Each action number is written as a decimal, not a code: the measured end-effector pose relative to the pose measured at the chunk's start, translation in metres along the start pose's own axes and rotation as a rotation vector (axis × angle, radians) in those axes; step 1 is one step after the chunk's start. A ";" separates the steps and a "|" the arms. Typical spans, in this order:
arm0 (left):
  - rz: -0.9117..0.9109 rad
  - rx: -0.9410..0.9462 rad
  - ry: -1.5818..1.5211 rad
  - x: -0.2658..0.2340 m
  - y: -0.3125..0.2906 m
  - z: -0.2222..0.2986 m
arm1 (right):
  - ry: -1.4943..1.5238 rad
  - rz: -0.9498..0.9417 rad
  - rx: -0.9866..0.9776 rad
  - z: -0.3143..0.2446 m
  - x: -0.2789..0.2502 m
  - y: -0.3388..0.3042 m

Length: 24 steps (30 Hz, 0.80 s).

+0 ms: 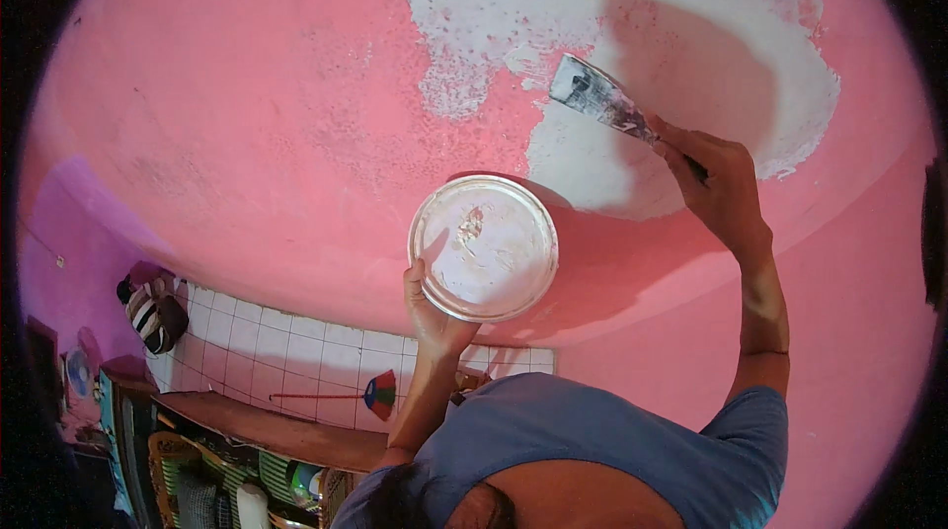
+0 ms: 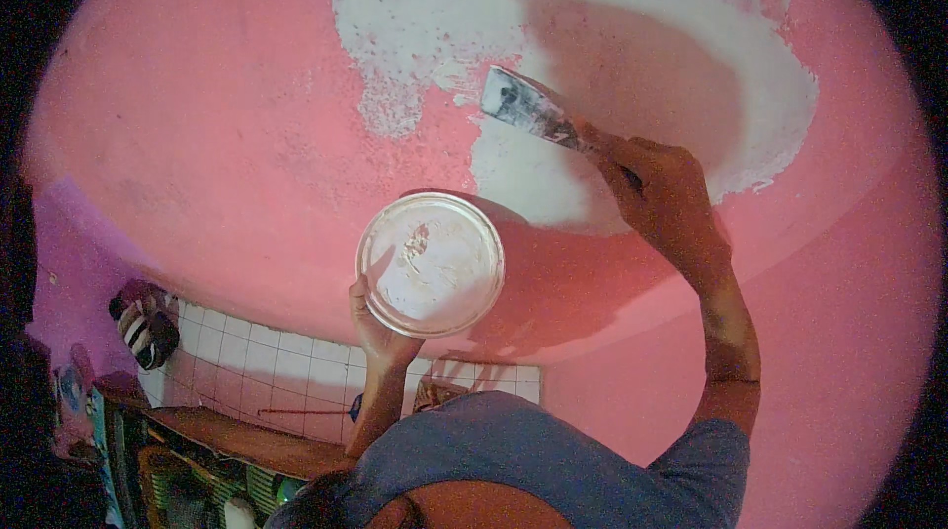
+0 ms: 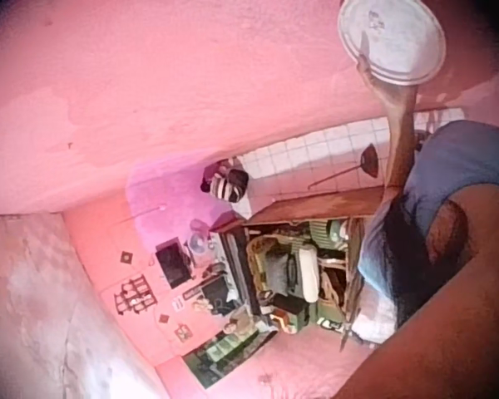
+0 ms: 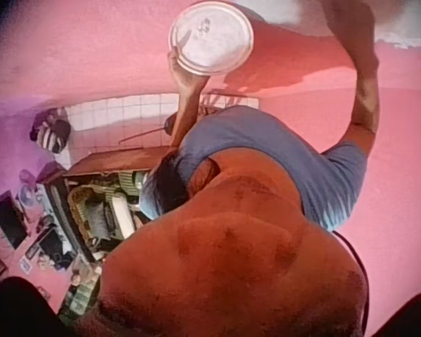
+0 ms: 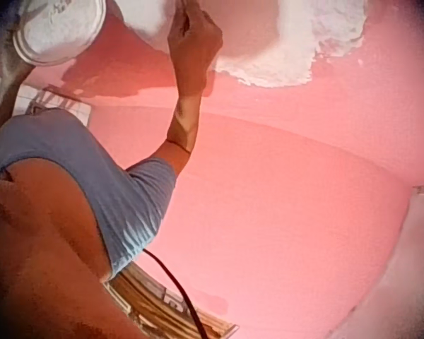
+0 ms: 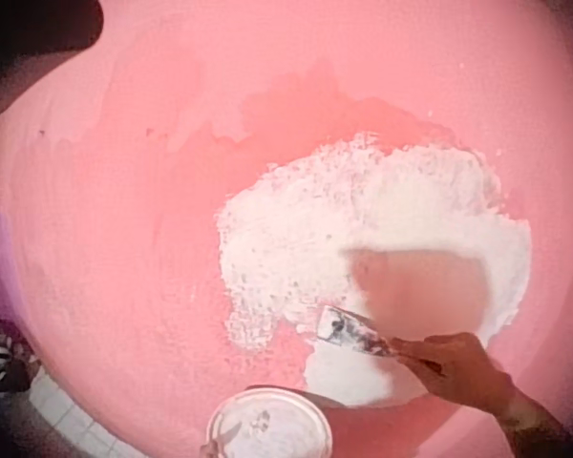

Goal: The person applies white wall putty to a pink wall using a putty knife, repeatedly loading the tool from a plastic container and smoothing the putty across the surface.

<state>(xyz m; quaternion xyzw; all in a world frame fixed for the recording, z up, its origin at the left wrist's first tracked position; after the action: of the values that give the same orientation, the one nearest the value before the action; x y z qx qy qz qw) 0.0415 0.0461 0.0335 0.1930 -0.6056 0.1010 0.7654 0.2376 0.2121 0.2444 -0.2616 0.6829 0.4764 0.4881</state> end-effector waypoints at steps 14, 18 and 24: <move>-0.020 0.009 -0.011 0.001 -0.003 0.008 | 0.045 0.043 0.037 0.005 0.011 0.008; -0.064 0.023 -0.043 -0.001 -0.007 0.010 | 0.100 0.038 0.035 -0.009 0.012 0.003; -0.062 -0.005 -0.032 0.001 -0.005 0.009 | -0.018 0.144 -0.090 -0.013 0.025 0.033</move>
<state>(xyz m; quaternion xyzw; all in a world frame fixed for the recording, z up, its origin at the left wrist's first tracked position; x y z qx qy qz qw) 0.0356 0.0372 0.0352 0.2110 -0.6117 0.0726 0.7589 0.1952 0.2170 0.2355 -0.2292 0.6734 0.5428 0.4466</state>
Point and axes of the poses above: each hand's wrist, its own y-axis towards the middle knuckle, its own x-axis out of the palm, z = x × y, the point moved 1 cm from there along y, towards the middle knuckle, and after that the axes turned 14 degrees about -z, right-handed, at the moved point
